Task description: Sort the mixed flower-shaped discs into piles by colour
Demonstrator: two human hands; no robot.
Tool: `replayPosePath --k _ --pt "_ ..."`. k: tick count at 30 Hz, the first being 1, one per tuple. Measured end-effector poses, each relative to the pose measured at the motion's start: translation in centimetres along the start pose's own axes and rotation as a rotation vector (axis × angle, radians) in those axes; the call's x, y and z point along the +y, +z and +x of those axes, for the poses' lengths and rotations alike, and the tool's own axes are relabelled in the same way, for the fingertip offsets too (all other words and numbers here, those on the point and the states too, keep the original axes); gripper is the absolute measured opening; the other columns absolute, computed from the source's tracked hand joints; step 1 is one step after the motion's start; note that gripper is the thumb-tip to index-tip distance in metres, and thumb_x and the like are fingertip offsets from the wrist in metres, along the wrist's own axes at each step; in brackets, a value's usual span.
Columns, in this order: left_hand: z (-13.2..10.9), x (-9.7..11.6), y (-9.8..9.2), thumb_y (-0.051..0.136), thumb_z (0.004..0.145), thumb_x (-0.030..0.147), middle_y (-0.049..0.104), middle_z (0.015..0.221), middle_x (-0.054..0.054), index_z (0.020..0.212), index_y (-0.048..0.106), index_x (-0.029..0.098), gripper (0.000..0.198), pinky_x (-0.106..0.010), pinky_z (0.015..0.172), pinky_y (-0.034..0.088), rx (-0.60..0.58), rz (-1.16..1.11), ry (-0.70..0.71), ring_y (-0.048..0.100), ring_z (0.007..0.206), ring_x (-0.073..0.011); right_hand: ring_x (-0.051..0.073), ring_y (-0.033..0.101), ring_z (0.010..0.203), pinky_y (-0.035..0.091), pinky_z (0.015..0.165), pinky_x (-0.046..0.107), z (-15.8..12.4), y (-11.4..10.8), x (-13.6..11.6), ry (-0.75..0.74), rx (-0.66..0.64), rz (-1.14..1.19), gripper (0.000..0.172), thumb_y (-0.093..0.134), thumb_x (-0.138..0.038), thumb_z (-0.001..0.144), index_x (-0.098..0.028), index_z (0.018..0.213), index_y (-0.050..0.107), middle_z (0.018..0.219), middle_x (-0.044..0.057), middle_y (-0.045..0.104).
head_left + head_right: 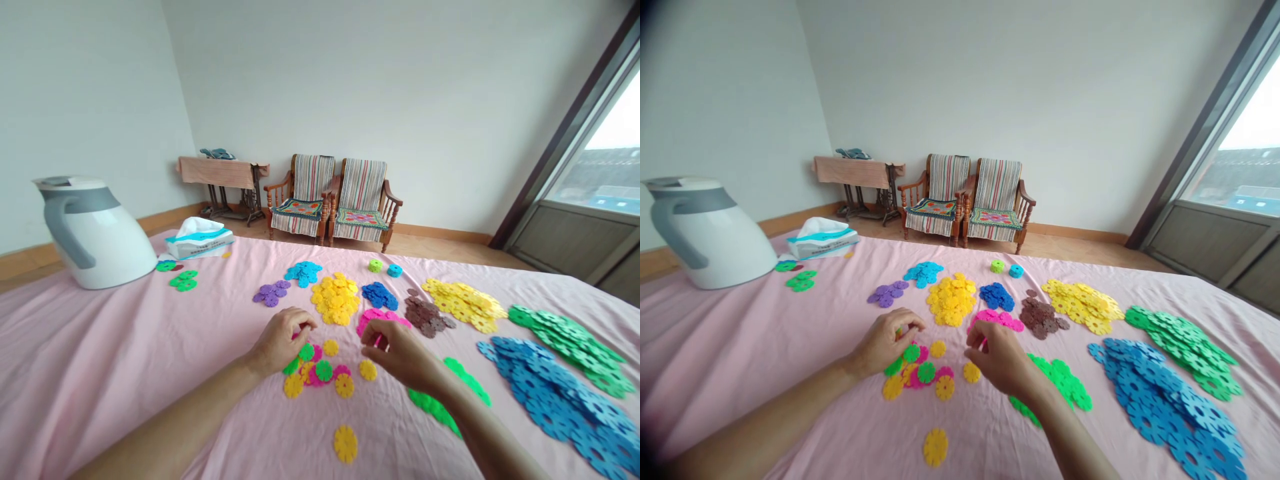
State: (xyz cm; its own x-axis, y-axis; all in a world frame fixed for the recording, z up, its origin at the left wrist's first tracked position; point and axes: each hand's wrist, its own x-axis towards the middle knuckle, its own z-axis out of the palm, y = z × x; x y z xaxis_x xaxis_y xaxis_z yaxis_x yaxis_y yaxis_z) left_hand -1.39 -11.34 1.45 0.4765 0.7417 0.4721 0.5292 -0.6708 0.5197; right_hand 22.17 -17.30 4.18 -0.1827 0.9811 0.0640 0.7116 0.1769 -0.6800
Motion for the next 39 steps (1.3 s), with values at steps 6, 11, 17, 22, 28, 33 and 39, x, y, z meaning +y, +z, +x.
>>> replayPosePath --k 6,11,17,22,28,33,39 --pt "0.0 -0.4 0.1 0.047 0.071 0.003 0.065 0.074 -0.001 0.076 0.064 0.017 0.024 -0.023 0.069 0.045 0.03 0.026 -0.03 0.059 0.074 -0.0134 0.014 0.052 0.071 0.038 0.06 0.025 -1.5 -0.7 -0.4 0.027 -0.22 -0.185 0.02 0.058 -0.013 0.061 -0.018 0.08 0.055 0.081 0.002 0.058" --pt "0.0 -0.3 0.0 0.047 0.07 0.001 0.065 0.074 -0.001 0.076 0.065 0.016 0.024 -0.023 0.069 0.045 0.035 0.021 -0.035 0.059 0.072 -0.0131 0.01 0.047 0.06 0.033 0.05 0.021 -1.1 -0.7 -0.2 -0.001 -0.24 -0.102 0.015 0.055 -0.011 0.061 -0.019 0.071 0.048 0.067 -0.003 0.051" --pt "0.1 0.1 0.0 0.047 0.069 0.002 0.066 0.073 -0.001 0.073 0.064 0.017 0.023 -0.023 0.068 0.044 0.031 0.011 -0.038 0.059 0.072 -0.0133 0.011 0.057 0.052 0.041 0.047 0.02 0.1 0.2 0.3 0.042 -0.191 0.29 0.01 0.049 -0.013 0.068 -0.019 0.073 0.043 0.058 -0.005 0.053" --pt "0.1 0.3 -0.2 0.047 0.069 0.002 0.066 0.074 -0.001 0.073 0.064 0.017 0.023 -0.023 0.068 0.044 0.04 -0.003 -0.042 0.059 0.072 -0.0131 0.013 0.063 0.068 0.048 0.06 0.025 1.1 1.1 -0.1 0.01 0.102 0.463 0.011 0.053 -0.022 0.074 -0.019 0.08 0.046 0.074 -0.001 0.059" --pt "0.1 -0.1 -0.1 0.048 0.069 0.002 0.066 0.073 -0.001 0.075 0.065 0.016 0.023 -0.023 0.068 0.044 0.047 0.006 -0.056 0.058 0.07 -0.0131 0.011 0.052 0.064 0.037 0.054 0.021 -1.2 1.4 -1.8 -0.127 -0.154 0.011 0.007 0.057 -0.019 0.072 -0.019 0.079 0.057 0.071 -0.001 0.057" --pt "0.1 -0.2 -0.1 0.048 0.069 0.002 0.065 0.072 0.0 0.074 0.064 0.017 0.023 -0.023 0.067 0.044 0.048 -0.016 -0.06 0.058 0.07 -0.0128 0.011 0.048 0.07 0.036 0.06 0.022 -1.8 1.8 -2.6 -0.144 -0.212 -0.103 0.021 0.063 -0.015 0.064 -0.019 0.083 0.057 0.08 0.0 0.055" --pt "0.1 -0.2 -0.1 0.047 0.069 0.002 0.065 0.072 -0.001 0.073 0.064 0.016 0.022 -0.023 0.067 0.044 0.036 -0.012 -0.064 0.058 0.069 -0.0128 0.008 0.043 0.06 0.03 0.05 0.019 -1.4 1.5 -2.1 -0.101 -0.284 0.022 0.014 0.056 -0.011 0.064 -0.019 0.074 0.051 0.067 -0.005 0.051"
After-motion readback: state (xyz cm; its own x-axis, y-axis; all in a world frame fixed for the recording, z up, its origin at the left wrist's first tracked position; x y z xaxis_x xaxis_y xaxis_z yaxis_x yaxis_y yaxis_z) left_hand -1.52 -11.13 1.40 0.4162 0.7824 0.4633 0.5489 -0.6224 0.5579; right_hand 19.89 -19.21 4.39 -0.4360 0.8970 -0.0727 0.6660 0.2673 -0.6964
